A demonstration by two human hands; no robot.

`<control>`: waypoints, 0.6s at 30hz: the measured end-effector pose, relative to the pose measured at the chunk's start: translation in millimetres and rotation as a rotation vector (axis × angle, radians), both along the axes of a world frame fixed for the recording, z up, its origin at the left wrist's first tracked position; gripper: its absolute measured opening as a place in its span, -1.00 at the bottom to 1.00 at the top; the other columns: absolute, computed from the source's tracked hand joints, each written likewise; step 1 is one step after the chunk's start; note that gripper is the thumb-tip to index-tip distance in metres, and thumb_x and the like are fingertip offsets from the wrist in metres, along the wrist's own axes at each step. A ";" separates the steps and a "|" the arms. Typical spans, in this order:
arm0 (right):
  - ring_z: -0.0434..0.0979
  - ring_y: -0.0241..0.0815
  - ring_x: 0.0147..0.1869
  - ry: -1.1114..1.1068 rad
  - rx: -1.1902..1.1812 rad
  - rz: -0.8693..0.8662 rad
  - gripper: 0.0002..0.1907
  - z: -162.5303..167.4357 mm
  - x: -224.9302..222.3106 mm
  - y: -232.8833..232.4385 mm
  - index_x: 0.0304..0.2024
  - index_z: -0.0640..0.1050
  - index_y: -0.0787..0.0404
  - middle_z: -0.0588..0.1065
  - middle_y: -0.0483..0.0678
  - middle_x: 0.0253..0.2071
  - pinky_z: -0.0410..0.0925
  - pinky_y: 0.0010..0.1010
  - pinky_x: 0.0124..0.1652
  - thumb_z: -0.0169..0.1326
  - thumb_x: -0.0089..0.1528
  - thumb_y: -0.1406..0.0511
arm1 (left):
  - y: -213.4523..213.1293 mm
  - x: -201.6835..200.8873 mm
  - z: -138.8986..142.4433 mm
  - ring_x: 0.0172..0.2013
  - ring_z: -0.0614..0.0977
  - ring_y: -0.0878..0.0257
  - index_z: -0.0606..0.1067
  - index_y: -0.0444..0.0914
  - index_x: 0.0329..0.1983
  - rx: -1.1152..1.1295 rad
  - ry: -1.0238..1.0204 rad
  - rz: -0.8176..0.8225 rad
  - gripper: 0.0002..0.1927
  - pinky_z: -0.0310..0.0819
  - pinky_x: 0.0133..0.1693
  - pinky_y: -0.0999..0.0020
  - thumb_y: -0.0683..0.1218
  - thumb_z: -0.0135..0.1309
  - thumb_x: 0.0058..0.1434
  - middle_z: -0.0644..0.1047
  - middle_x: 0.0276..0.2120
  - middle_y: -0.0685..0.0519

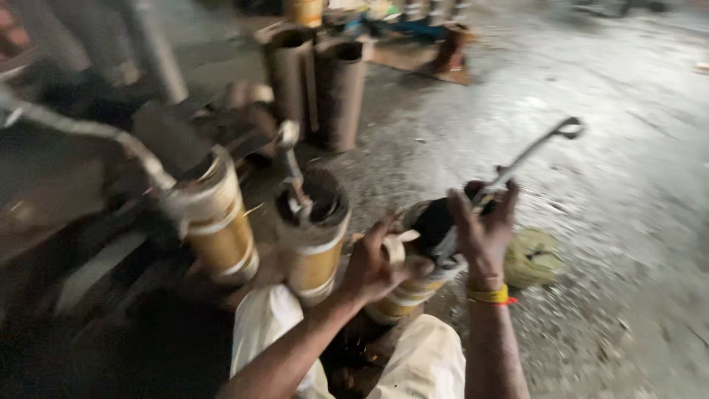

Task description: The person sits on the floor and wraps a white strip around a curved metal rod protruding from a cylindrical container. They repeatedly wind the strip, adjust its position, and continue wrapping along the rod's length.

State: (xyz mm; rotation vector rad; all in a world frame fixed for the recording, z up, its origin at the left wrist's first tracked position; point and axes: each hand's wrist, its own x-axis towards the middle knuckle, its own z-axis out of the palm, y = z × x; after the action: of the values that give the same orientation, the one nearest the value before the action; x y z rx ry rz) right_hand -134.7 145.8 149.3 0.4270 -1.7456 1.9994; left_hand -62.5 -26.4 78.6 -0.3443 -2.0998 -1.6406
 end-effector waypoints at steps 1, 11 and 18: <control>0.46 -0.33 -0.15 0.092 0.161 -0.100 -0.22 -1.7 -1.9 1.2 0.34 0.18 0.29 0.47 -0.13 -0.16 0.39 -0.51 -0.18 0.34 0.21 0.32 | -2.6 24.0 -23.1 0.20 0.56 0.01 0.37 -0.32 0.33 0.057 0.023 0.003 -0.17 0.42 0.16 0.17 0.15 0.40 0.10 0.54 0.19 -0.13; 0.37 -0.32 -0.03 0.270 0.128 -0.065 -0.42 -24.9 -17.3 14.9 0.25 0.35 0.35 0.40 -0.06 -0.05 0.34 -0.48 0.05 0.42 0.36 0.32 | -77.7 111.4 -87.7 -0.35 0.60 0.38 0.65 -0.23 -0.11 0.416 -0.390 0.630 -0.64 0.47 -0.28 0.47 0.01 0.35 0.06 0.66 -0.33 0.13; 0.42 -0.30 0.00 0.156 0.078 0.022 -0.53 -26.3 -19.5 16.1 0.14 0.36 0.34 0.42 -0.07 -0.04 0.40 -0.47 -0.02 0.34 0.35 0.33 | -84.6 100.5 -56.6 -0.25 0.60 0.34 0.58 -0.29 -0.02 0.358 -0.309 0.617 -0.51 0.51 -0.23 0.40 0.08 0.35 0.08 0.61 -0.23 0.08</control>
State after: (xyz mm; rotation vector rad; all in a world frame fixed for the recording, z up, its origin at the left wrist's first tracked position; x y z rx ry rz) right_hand -154.2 161.9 123.0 0.6134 -1.7324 1.8628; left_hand 38.0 -111.0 22.0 0.6453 -1.7899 -1.6881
